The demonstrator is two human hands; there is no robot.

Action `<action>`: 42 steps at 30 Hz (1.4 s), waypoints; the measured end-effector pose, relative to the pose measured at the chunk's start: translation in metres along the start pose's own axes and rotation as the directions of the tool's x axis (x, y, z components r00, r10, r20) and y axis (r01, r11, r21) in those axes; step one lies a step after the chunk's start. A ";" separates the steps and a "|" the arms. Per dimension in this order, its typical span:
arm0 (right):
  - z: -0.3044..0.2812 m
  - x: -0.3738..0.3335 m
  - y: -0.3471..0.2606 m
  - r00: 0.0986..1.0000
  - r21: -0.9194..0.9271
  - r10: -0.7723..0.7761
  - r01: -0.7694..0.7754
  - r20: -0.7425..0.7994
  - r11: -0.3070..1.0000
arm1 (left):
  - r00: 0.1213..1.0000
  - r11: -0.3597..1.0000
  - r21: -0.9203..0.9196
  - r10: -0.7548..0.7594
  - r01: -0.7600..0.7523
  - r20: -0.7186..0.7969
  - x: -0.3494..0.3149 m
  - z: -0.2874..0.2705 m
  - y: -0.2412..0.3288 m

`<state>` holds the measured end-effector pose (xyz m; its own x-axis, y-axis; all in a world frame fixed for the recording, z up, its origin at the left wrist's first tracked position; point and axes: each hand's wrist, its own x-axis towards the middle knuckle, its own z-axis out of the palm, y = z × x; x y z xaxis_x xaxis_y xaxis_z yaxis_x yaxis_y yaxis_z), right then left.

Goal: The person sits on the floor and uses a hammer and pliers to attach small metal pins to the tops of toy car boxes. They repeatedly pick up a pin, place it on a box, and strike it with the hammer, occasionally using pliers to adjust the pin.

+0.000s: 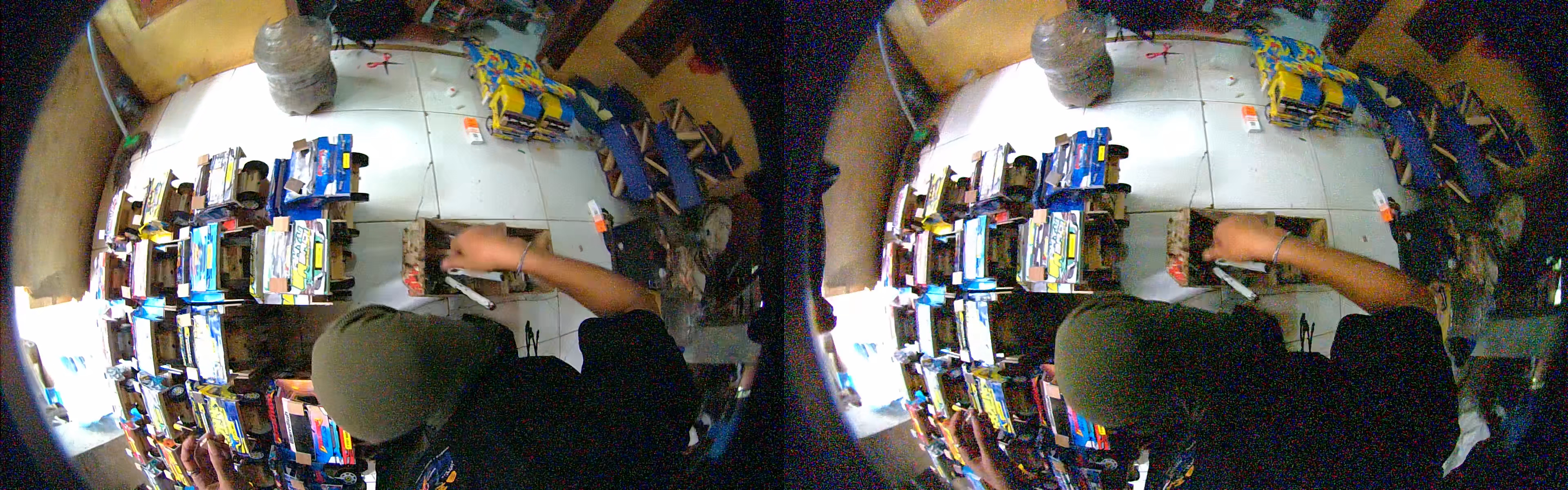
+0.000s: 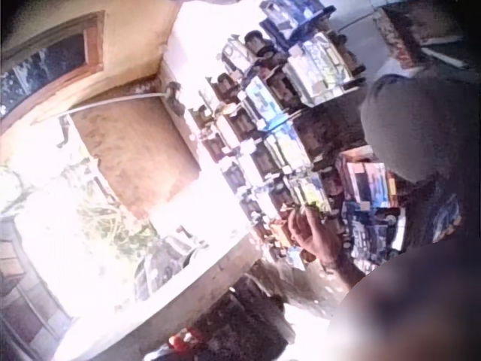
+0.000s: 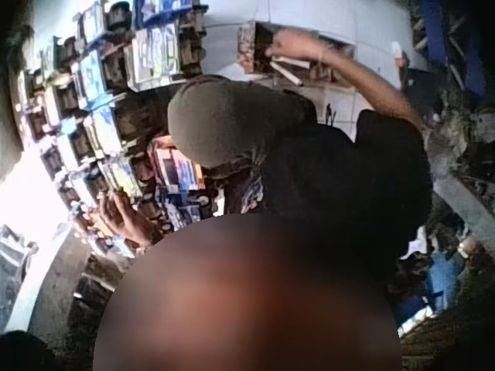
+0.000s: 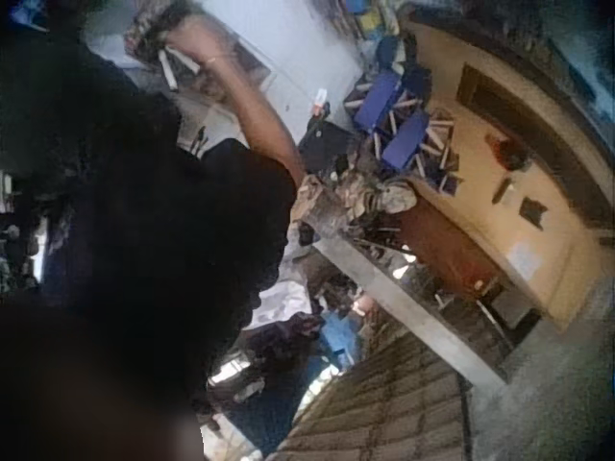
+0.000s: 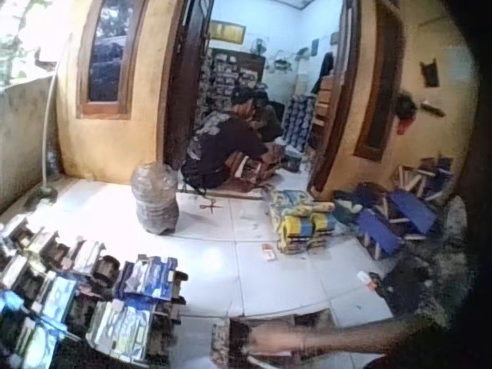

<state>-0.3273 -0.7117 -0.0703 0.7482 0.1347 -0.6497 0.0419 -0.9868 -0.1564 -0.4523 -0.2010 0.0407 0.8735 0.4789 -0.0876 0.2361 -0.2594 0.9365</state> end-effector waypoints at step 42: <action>-0.165 0.176 0.039 0.822 0.804 0.292 0.294 -0.488 0.517 | 0.959 0.982 -0.027 0.188 -0.187 0.210 0.488 0.055 0.048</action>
<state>-0.0845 -0.7409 -0.0681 0.9509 -0.2212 -0.2166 -0.2909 -0.3986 -0.8698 0.0087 -0.0256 0.0243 0.9718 0.2348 0.0211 0.0572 -0.3218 0.9451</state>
